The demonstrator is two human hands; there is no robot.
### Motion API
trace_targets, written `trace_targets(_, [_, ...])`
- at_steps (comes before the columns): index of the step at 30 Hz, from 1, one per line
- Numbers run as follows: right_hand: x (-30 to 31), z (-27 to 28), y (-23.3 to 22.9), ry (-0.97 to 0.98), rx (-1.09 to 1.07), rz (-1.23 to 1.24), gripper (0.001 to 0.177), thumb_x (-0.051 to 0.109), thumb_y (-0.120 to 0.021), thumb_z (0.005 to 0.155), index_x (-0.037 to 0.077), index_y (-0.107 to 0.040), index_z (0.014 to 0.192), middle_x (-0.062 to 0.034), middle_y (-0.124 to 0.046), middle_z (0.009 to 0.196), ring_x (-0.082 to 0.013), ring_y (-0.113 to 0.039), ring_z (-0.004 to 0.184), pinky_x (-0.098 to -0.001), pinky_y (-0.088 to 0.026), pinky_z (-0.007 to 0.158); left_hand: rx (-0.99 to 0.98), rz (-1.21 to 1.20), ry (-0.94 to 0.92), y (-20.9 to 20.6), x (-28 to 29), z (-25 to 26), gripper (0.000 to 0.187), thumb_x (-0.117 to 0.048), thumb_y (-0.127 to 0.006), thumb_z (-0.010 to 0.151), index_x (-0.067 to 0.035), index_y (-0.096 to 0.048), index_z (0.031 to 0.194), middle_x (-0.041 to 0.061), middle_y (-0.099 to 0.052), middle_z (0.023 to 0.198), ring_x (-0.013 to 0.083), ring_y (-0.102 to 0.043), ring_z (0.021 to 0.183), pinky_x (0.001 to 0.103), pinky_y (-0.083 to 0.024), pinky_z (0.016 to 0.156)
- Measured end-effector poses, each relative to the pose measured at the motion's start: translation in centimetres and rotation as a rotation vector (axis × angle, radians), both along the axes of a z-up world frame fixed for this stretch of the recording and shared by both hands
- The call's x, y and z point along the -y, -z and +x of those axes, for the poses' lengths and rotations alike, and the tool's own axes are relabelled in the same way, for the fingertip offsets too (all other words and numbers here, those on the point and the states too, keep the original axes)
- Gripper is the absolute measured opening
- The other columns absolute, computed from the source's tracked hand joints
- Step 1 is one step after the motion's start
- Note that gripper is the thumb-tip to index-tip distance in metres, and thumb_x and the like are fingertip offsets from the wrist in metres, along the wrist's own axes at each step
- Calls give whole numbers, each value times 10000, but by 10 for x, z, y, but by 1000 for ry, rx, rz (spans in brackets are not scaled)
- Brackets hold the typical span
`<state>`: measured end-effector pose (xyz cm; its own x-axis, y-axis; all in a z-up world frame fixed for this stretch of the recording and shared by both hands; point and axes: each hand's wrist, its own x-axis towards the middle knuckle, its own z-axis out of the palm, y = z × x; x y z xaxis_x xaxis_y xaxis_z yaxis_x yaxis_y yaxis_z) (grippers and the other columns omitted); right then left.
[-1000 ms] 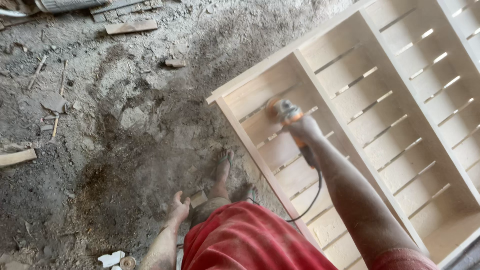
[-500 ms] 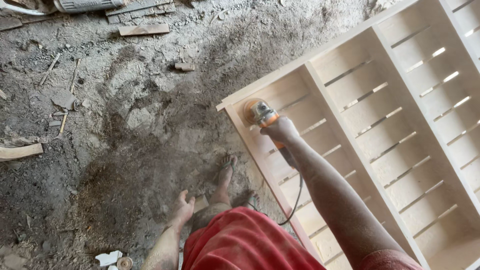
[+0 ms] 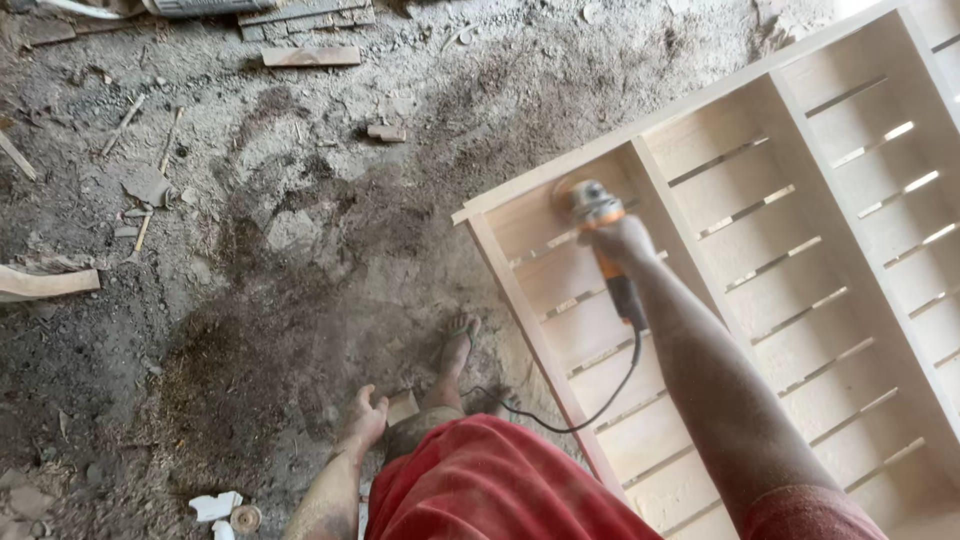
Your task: The person uses an electric sander to smooth the surfaces of a wooden slatted structure. They move the sander across the top and side panels, generating sawdust as they work.
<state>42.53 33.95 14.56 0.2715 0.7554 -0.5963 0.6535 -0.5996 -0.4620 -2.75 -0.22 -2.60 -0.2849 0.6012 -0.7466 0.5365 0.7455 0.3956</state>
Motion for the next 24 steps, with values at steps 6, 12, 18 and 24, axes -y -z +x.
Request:
trace_targets(6, [17,-52,-3,-263,137,-39,504,360,-887,652,11,-766,995,-184,-767,914,-292,-755,836,-407,-590,746,5,28,-35,0,0,5,634,-412,-632,943,-119,-489,1487,202,-572,1469,378,-551,1363,459,-465,1106])
trace_targets(12, [15,-80,-28,-441,165,-114,500,380,-868,653,28,-772,995,-189,-772,912,-318,-766,848,-425,-592,777,-25,-140,-34,-9,4,8,653,-444,-595,953,-168,-460,1529,192,-591,1468,388,-567,1356,466,-467,1116])
trace_targets(18, [-6,-69,-44,-494,270,-163,490,368,-873,671,44,-775,1025,-178,-767,954,-306,-755,881,-413,-598,801,-38,-113,-9,-14,-9,16,647,-427,-627,941,-145,-483,1505,182,-584,1480,371,-558,1374,451,-462,1127])
trace_targets(24, [-26,-24,-42,-357,274,-201,510,365,-870,689,38,-765,1066,-172,-773,1003,-298,-758,915,-395,-596,829,59,103,-9,-9,-40,24,626,-356,-649,931,-62,-509,1466,211,-570,1480,357,-556,1377,430,-468,1121])
